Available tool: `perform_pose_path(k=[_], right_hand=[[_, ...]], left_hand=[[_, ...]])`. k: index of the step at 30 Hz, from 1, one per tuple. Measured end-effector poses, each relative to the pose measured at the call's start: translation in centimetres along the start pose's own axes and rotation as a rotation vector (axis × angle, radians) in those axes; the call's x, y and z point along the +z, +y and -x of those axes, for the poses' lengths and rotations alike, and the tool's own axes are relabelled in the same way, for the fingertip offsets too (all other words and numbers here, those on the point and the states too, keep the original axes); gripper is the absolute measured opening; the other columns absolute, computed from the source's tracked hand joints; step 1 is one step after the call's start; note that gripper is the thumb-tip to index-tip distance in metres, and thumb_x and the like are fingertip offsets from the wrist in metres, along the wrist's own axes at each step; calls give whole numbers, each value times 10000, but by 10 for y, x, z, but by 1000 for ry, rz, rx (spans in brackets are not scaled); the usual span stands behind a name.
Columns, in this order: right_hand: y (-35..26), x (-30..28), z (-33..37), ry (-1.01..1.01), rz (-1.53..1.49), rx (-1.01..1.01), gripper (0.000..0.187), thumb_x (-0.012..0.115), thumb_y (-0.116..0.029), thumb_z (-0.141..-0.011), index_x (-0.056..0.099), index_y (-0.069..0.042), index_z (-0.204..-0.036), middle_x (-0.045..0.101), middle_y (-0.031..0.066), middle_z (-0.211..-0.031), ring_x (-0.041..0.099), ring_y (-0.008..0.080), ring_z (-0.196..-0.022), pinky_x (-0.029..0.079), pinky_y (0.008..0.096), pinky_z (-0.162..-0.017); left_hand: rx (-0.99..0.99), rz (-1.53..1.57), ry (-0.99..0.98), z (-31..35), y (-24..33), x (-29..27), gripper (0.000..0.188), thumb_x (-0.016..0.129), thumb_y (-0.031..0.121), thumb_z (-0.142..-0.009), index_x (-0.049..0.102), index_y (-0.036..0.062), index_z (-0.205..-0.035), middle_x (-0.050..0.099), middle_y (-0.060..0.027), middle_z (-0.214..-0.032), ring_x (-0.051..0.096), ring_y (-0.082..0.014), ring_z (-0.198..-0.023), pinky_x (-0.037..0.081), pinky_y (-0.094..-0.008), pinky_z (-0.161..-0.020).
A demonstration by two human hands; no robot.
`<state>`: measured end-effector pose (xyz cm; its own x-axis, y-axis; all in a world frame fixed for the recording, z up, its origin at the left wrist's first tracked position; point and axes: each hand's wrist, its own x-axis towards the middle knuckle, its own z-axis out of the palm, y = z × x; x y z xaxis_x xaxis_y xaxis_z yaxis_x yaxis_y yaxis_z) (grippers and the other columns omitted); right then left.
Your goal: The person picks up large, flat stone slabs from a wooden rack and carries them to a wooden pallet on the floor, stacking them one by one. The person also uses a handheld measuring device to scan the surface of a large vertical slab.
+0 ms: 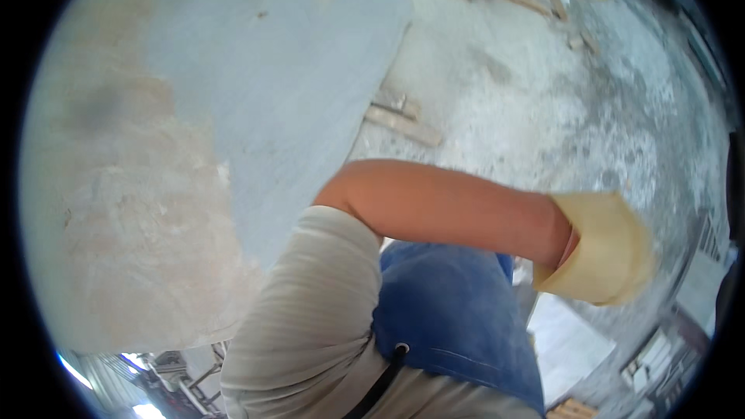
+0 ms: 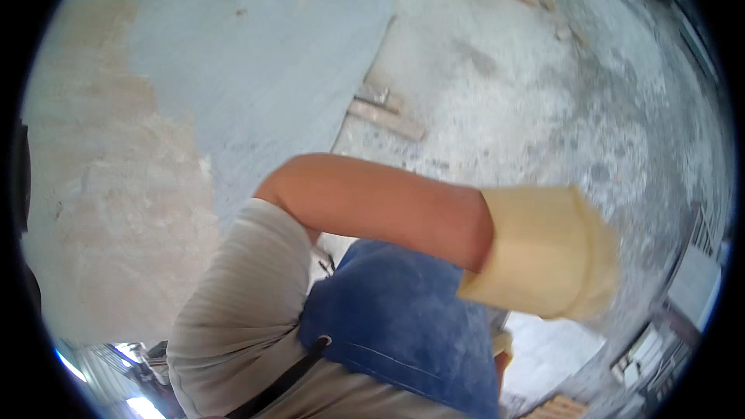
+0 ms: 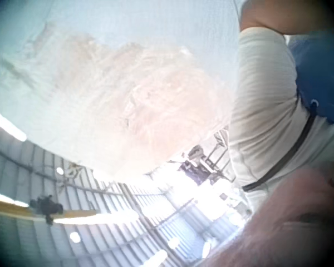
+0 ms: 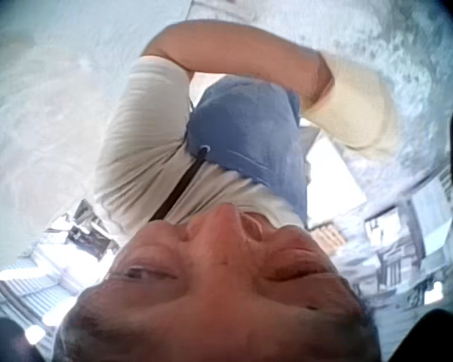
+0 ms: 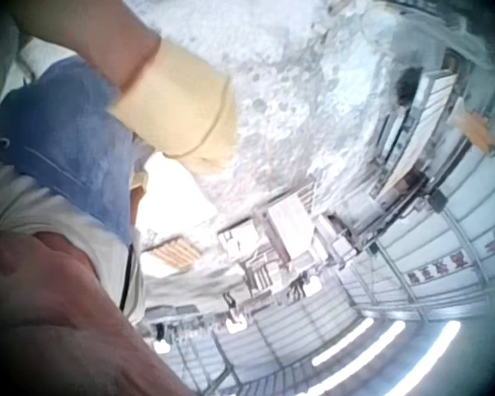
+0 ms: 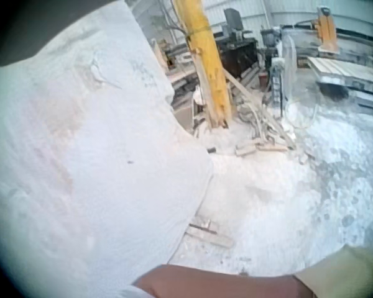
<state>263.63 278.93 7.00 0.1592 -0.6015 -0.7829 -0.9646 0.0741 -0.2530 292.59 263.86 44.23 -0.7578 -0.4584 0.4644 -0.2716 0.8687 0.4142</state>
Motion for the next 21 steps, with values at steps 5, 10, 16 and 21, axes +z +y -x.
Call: perform_pose_path(k=[5, 10, 16, 21], right_hand=[[91, -33, -22, -37, -60, 180, 437, 680, -388, -936, 750, -71, -1229, 713, 212, -1272, 670, 390, -1217, 548, 484, -963], [192, -57, -31, -113, -261, 490, 434, 682, -378, -934, 754, -65, -1225, 711, 214, -1278, 668, 393, -1225, 550, 486, -962], [278, -123, -89, -113, -497, 589, 447, 683, -395, -931, 758, -55, -1213, 709, 226, -1269, 665, 403, -1225, 551, 487, -963], [342, -285, -95, 120, -541, 598, 540, 684, -494, -925, 755, -33, -1197, 701, 276, -1225, 662, 435, -1190, 538, 486, -977]], left_hand=[[-102, -118, -648, -85, -130, 67, 53, 706, 80, -761, 757, 87, -750, 744, -117, -791, 731, -311, -746, 570, -421, -640], [-571, 50, -662, -142, -300, 153, 159, 636, 210, -895, 769, 124, -878, 746, -175, -873, 713, -356, -771, 554, -475, -695], [-787, -243, -1170, -13, -455, 247, 371, 704, 273, -868, 747, 67, -1174, 715, -220, -1247, 689, -369, -1160, 538, -508, -999], [-1127, -120, -1160, -48, -390, 259, 314, 668, 334, -900, 759, 130, -1121, 748, -194, -1153, 712, -376, -1104, 550, -510, -954]])
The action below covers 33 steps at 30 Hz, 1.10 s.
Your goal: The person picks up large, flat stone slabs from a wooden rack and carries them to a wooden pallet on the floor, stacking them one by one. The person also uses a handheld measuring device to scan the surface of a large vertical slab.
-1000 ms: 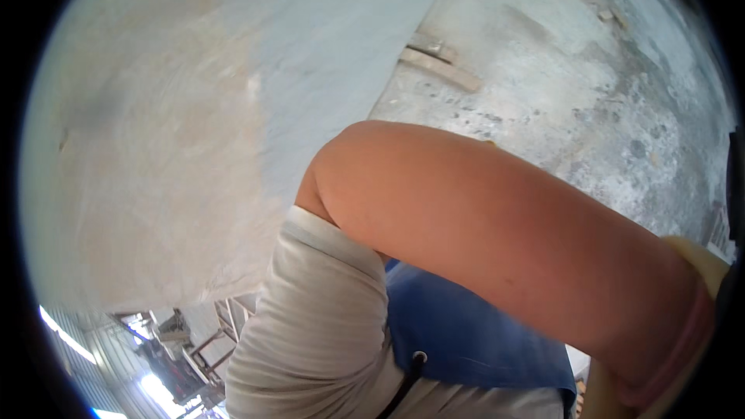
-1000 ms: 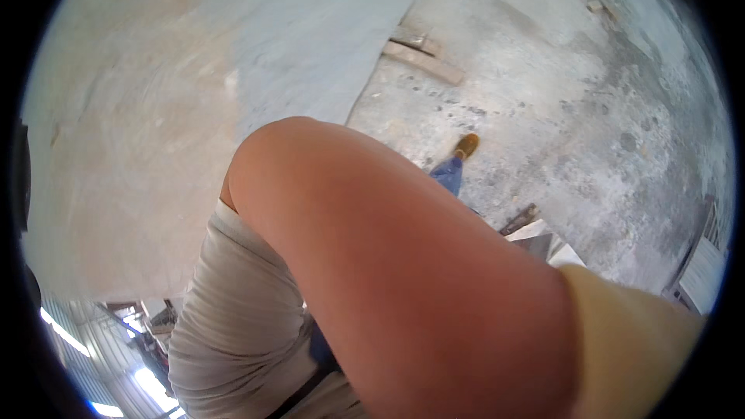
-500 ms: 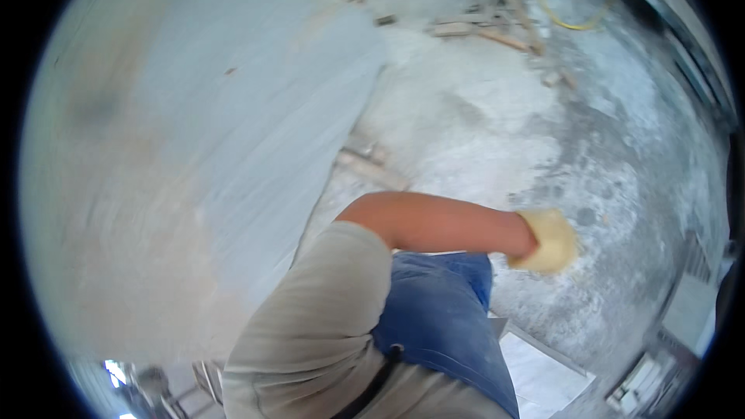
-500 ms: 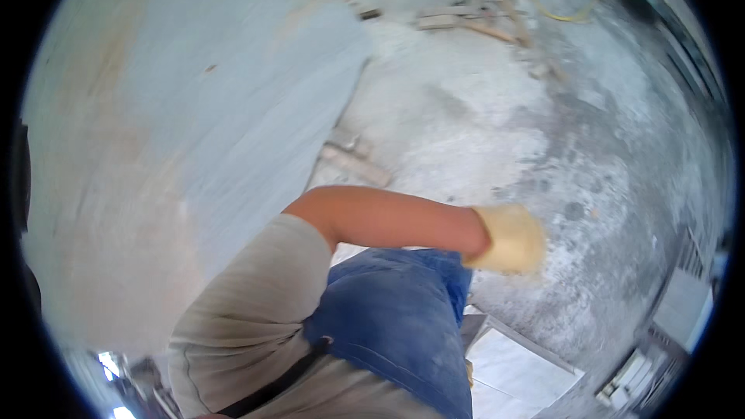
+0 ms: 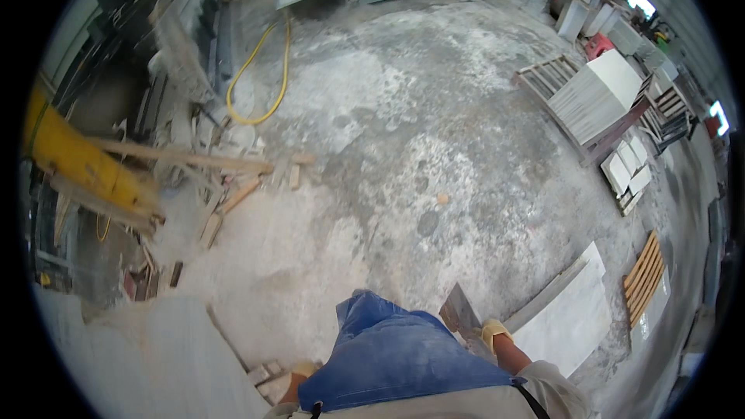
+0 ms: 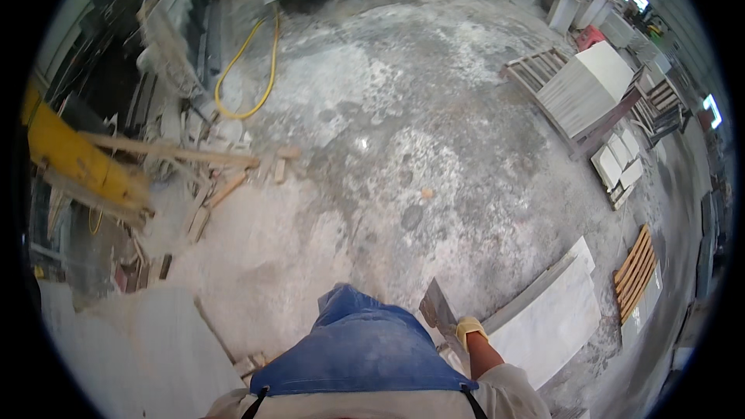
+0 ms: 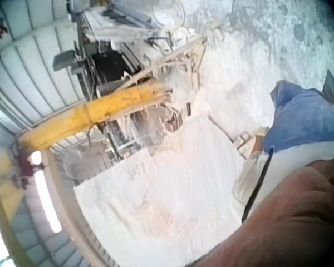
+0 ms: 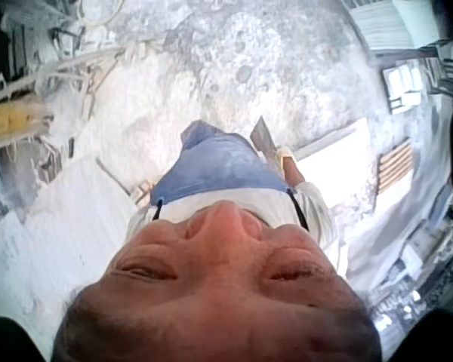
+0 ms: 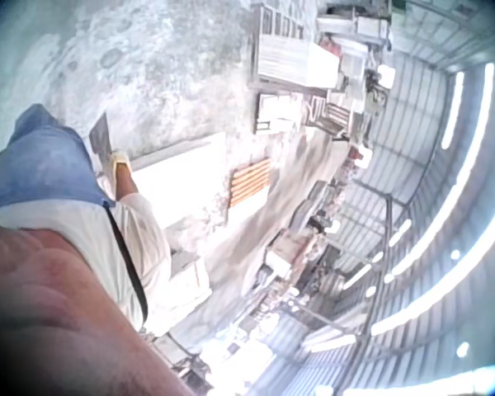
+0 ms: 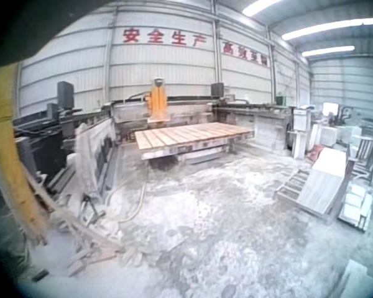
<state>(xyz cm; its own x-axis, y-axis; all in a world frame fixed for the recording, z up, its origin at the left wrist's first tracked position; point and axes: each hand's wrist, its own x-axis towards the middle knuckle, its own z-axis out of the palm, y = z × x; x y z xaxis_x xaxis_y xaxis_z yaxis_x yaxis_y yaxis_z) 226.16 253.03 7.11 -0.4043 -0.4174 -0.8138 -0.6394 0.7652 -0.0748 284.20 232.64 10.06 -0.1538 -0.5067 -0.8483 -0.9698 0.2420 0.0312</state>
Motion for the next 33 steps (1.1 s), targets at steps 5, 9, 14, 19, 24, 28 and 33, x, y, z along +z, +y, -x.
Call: perform_pose_path(k=[5, 9, 14, 19, 24, 28, 33], right_hand=[[-13, -97, -81, 120, -190, 68, 613, 684, -537, -921, 744, 20, -1171, 690, 315, -1212, 654, 452, -1183, 515, 510, -983], [-33, -177, -114, 163, -294, 183, 609, 673, -526, -928, 742, 29, -1166, 686, 328, -1210, 649, 459, -1188, 512, 510, -989], [-42, -277, -184, 172, -295, 277, 580, 666, -506, -931, 749, 25, -1148, 698, 315, -1191, 664, 460, -1158, 519, 515, -980], [48, -223, -320, 94, -236, 250, 499, 660, -468, -942, 774, -25, -1140, 717, 265, -1203, 684, 430, -1161, 539, 513, -971], [7, -381, -418, 42, -298, 286, 478, 666, -450, -930, 771, -47, -1164, 716, 252, -1217, 685, 418, -1166, 544, 505, -975], [-1, -522, -501, 42, -282, 264, 465, 672, -436, -920, 769, -65, -1183, 715, 242, -1227, 687, 408, -1170, 549, 499, -979], [-3, -702, -606, 45, -223, 208, 454, 678, -417, -908, 767, -87, -1206, 714, 229, -1240, 688, 396, -1176, 554, 491, -983]], left_hand=[[20, 13, -22, -121, 60, -72, 323, 634, 341, -929, 751, 123, -1137, 747, -197, -1155, 711, -380, -1114, 551, -510, -955], [198, 141, 41, -238, 144, -268, 356, 630, 348, -947, 726, 96, -1179, 726, -225, -1197, 686, -408, -1154, 540, -529, -965], [427, -402, 203, -429, 284, -504, 243, 704, 223, -898, 727, 85, -1097, 700, -280, -1207, 690, -403, -1140, 546, -523, -964], [475, 583, 176, -395, 520, -765, 451, 597, 374, -971, 694, 37, -1254, 749, -164, -1147, 710, -297, -1044, 536, -383, -929], [625, 473, 157, -458, 664, -881, 547, 562, 470, -978, 717, 16, -1242, 761, -170, -1074, 718, -256, -1014, 529, -363, -924], [591, 266, 325, -544, 719, -914, 583, 549, 518, -966, 729, 25, -1220, 731, -257, -1148, 703, -362, -1080, 518, -423, -965], [338, 156, 265, -645, 682, -914, 650, 509, 569, -959, 711, 7, -1216, 716, -293, -1164, 694, -391, -1147, 524, -493, -956]])
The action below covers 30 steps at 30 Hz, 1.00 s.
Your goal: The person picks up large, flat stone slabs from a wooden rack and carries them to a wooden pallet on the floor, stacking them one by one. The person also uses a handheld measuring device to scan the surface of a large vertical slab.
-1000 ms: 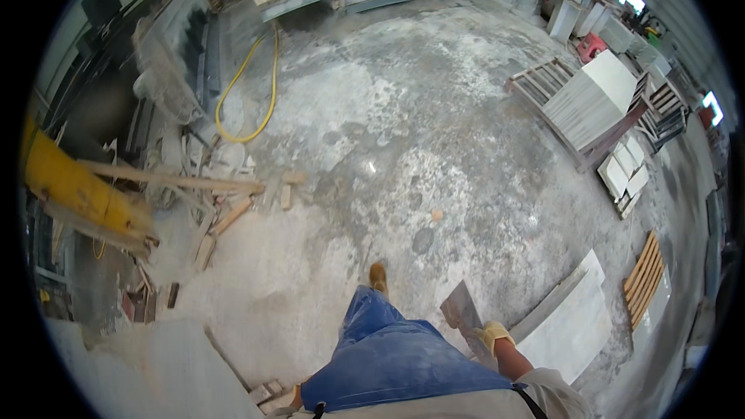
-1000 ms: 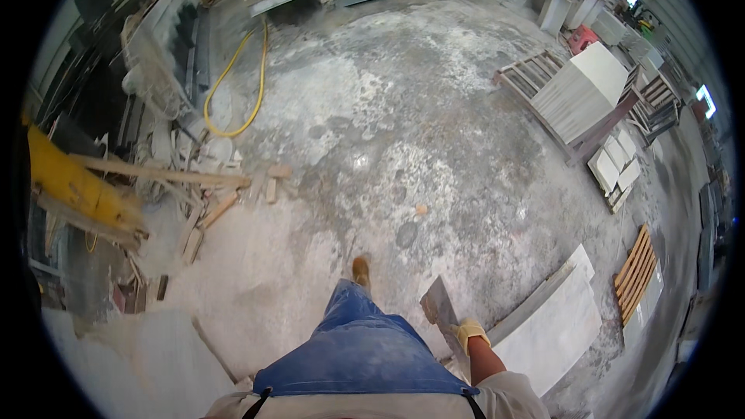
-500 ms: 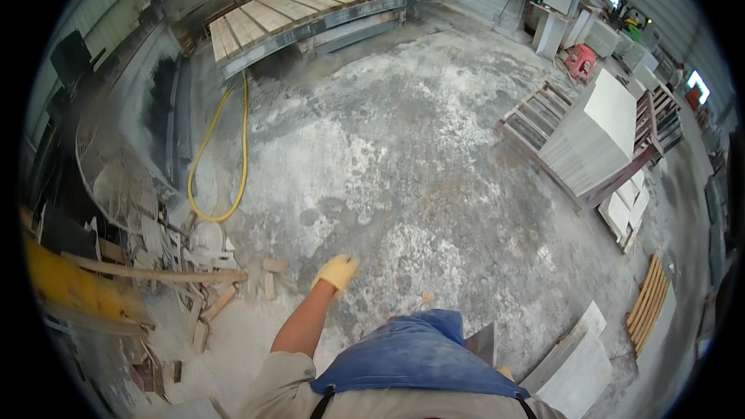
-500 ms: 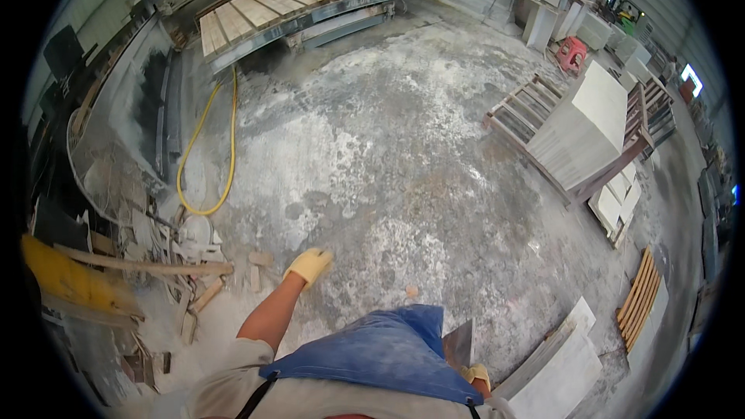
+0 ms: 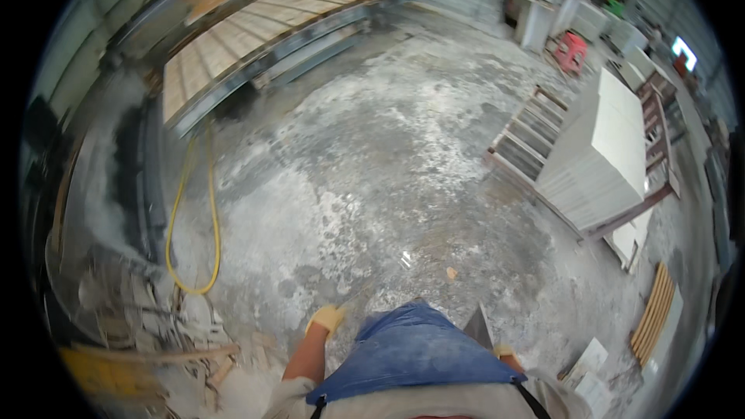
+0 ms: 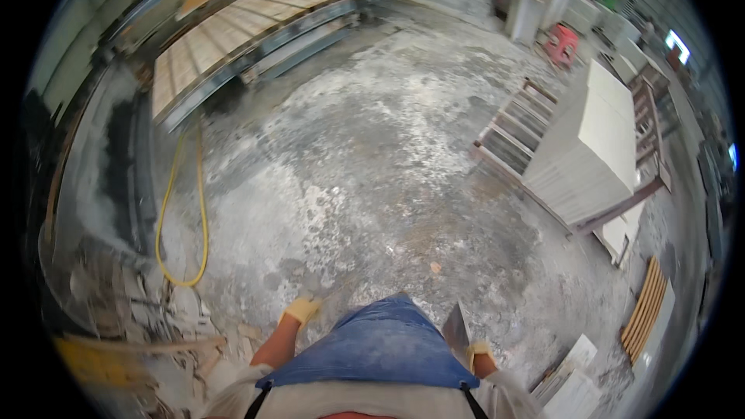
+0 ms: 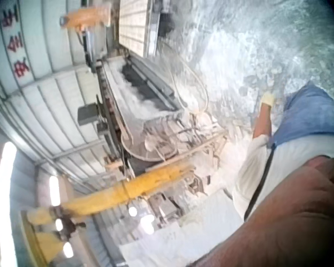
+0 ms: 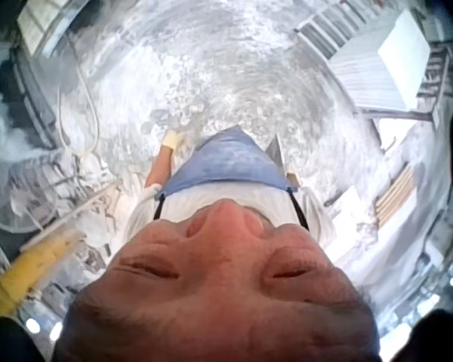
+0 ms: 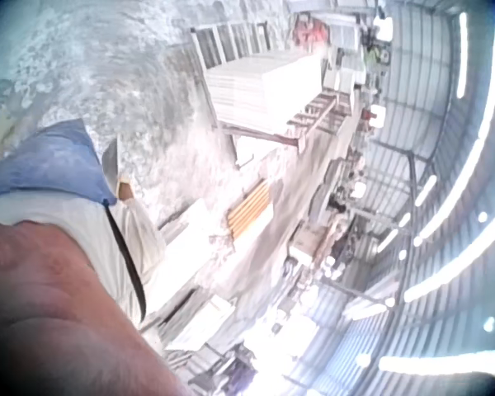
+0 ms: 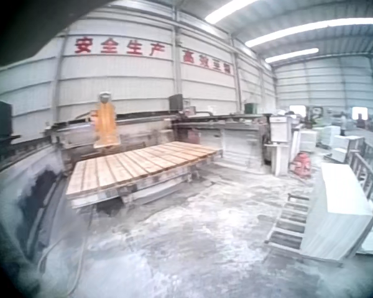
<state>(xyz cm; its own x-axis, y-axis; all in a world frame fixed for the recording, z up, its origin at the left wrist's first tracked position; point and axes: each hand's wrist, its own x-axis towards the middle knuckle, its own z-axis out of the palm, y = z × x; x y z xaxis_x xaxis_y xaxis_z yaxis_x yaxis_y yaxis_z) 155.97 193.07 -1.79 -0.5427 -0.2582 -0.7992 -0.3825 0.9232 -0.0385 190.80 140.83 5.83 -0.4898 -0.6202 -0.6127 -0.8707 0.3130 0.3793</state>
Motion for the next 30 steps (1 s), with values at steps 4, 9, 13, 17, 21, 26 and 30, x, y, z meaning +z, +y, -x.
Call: perform_pose_path(k=[4, 9, 13, 17, 21, 26, 30], right_hand=[[-104, -185, -25, 150, -68, -26, 491, 645, -460, -957, 761, -22, -1144, 719, 264, -1175, 683, 438, -1124, 530, 522, -941], [-184, -329, -125, 270, -198, -75, 552, 679, -479, -940, 739, 25, -1157, 709, 309, -1139, 684, 456, -1104, 528, 509, -924], [-254, -421, -175, 236, -295, 14, 539, 705, -453, -932, 729, 51, -1120, 706, 332, -1084, 684, 469, -1084, 519, 511, -904], [-294, -475, -222, 289, -292, 24, 495, 714, -434, -925, 748, 24, -1111, 707, 322, -1102, 671, 482, -1096, 530, 509, -927], [-334, -527, -251, 285, -304, 176, 484, 714, -443, -925, 757, 1, -1113, 708, 312, -1127, 678, 470, -1101, 536, 512, -926], [-329, -539, -351, 226, -169, 57, 473, 661, -472, -936, 784, -21, -1009, 729, 289, -1070, 690, 469, -1066, 551, 522, -907], [-354, -610, -439, 140, -214, 91, 460, 630, -465, -948, 792, -37, -986, 737, 274, -1045, 695, 472, -1034, 556, 522, -890]], left_hand=[[-48, -158, -204, -43, -30, -20, 539, 508, 461, -1001, 687, 15, -1246, 713, -267, -1213, 697, -384, -1150, 551, -477, -940], [-147, -326, -333, -138, 34, -103, 422, 550, 384, -1005, 683, 82, -1268, 697, -232, -1284, 672, -420, -1185, 555, -495, -957], [-59, -367, -286, -293, 74, -167, 339, 589, 328, -995, 688, 136, -1256, 692, -224, -1288, 659, -444, -1187, 553, -522, -960], [55, 151, -107, -478, 83, -209, 292, 623, 317, -959, 681, 102, -1148, 687, -281, -1172, 674, -449, -1104, 547, -530, -925], [88, 433, -126, -602, 223, -322, 424, 615, 336, -966, 670, 1, -1220, 717, -218, -1126, 710, -299, -1026, 562, -389, -896], [57, 689, -289, -665, 428, -456, 538, 625, 388, -982, 649, -46, -1299, 722, -160, -1154, 706, -203, -1031, 555, -326, -914], [158, 375, -275, -759, 509, -506, 516, 617, 406, -986, 681, -20, -1271, 738, -130, -1131, 699, -186, -1022, 534, -315, -909]])
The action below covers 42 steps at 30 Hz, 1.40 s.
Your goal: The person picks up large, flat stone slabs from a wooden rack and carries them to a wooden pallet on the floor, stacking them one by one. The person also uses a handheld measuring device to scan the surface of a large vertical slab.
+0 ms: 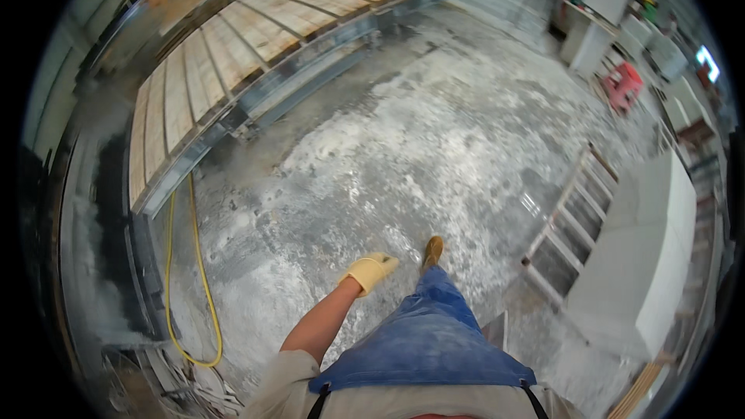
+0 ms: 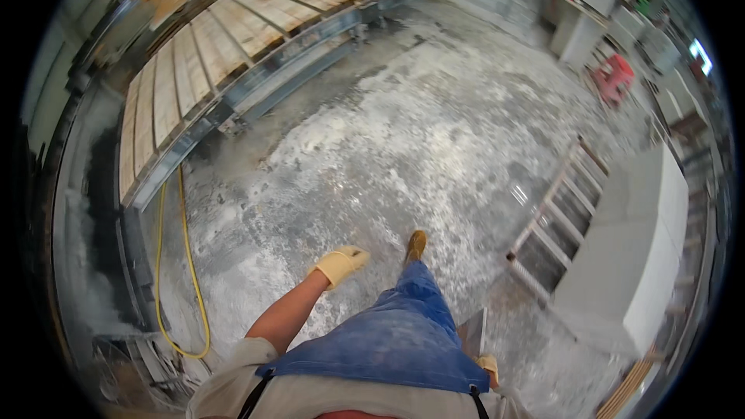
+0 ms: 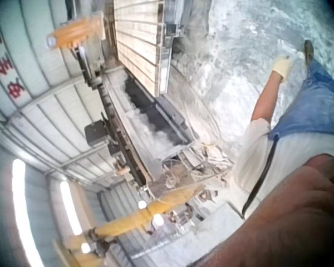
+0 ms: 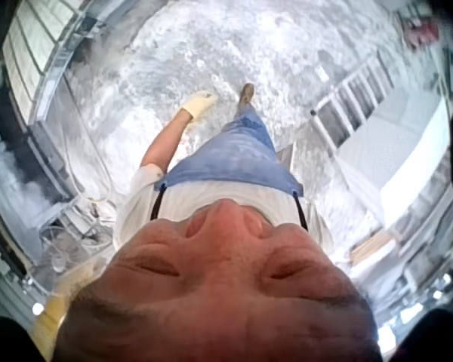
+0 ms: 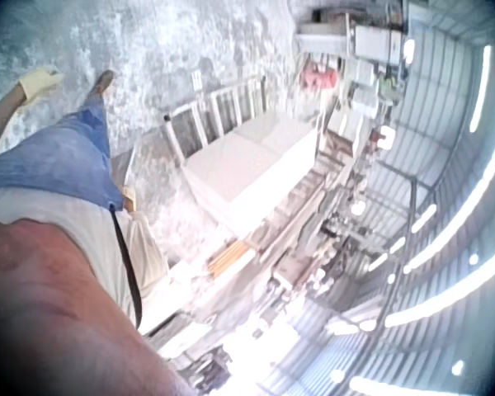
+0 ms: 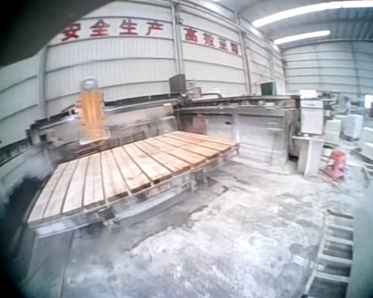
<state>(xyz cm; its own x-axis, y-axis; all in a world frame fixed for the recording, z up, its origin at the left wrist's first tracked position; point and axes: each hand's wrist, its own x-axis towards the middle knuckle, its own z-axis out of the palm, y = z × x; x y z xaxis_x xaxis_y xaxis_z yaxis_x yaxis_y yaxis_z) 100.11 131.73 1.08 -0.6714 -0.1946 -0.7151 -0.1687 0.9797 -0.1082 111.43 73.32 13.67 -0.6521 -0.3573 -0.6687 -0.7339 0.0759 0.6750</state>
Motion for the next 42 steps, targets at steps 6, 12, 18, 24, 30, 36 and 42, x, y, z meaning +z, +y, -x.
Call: perform_pose_path(k=[6, 12, 18, 24, 30, 36, 42], right_hand=[[-112, -148, -188, 9, 316, -393, 402, 647, -409, -954, 780, -35, -1022, 735, 275, -1046, 694, 477, -1026, 553, 530, -890], [-350, -374, -275, 243, 142, -434, 472, 641, -440, -947, 754, 18, -941, 708, 304, -947, 683, 495, -946, 521, 565, -862], [-604, -534, -368, 244, 404, -789, 401, 656, -424, -966, 748, -38, -904, 732, 233, -903, 705, 425, -896, 548, 520, -803], [-806, -622, -438, 137, 589, -1149, 353, 647, -417, -972, 749, -79, -947, 744, 188, -903, 714, 397, -872, 554, 502, -799], [-967, -692, -502, -14, 635, -1342, 338, 644, -413, -972, 762, -96, -970, 741, 185, -896, 712, 402, -867, 554, 501, -800], [-1122, -759, -569, -169, 801, -1445, 361, 647, -437, -974, 754, -100, -1047, 734, 202, -902, 711, 413, -886, 554, 501, -825], [-1292, -848, -635, -269, 625, -1686, 413, 711, -385, -926, 730, -45, -1160, 729, 229, -999, 705, 417, -954, 556, 492, -850]], left_hand=[[-93, 41, -12, -92, 114, -70, 523, 598, 432, -973, 708, 11, -1261, 754, -119, -1125, 692, -197, -1023, 514, -334, -918], [297, -342, 181, -151, 253, -135, 509, 586, 407, -1004, 644, 31, -1342, 735, -166, -1045, 693, -335, -1032, 503, -421, -1017], [1034, -759, 492, -300, 366, -211, 596, 765, 302, -852, 614, -28, -1325, 690, -180, -1231, 603, -346, -1246, 409, -442, -1131], [631, -951, 283, -474, 431, -321, 287, 722, 158, -830, 777, 46, -1089, 774, -127, -959, 755, -326, -958, 574, -433, -864], [467, -855, 94, -569, 467, -474, 223, 703, 239, -846, 804, 57, -924, 763, -207, -902, 753, -386, -869, 590, -483, -752], [328, -789, 12, -659, 490, -587, 388, 657, 396, -901, 778, 31, -955, 748, -237, -924, 731, -428, -891, 576, -502, -789], [26, -536, 137, -687, 528, -707, 440, 580, 440, -962, 762, 45, -1024, 738, -242, -971, 717, -410, -932, 554, -494, -820]])
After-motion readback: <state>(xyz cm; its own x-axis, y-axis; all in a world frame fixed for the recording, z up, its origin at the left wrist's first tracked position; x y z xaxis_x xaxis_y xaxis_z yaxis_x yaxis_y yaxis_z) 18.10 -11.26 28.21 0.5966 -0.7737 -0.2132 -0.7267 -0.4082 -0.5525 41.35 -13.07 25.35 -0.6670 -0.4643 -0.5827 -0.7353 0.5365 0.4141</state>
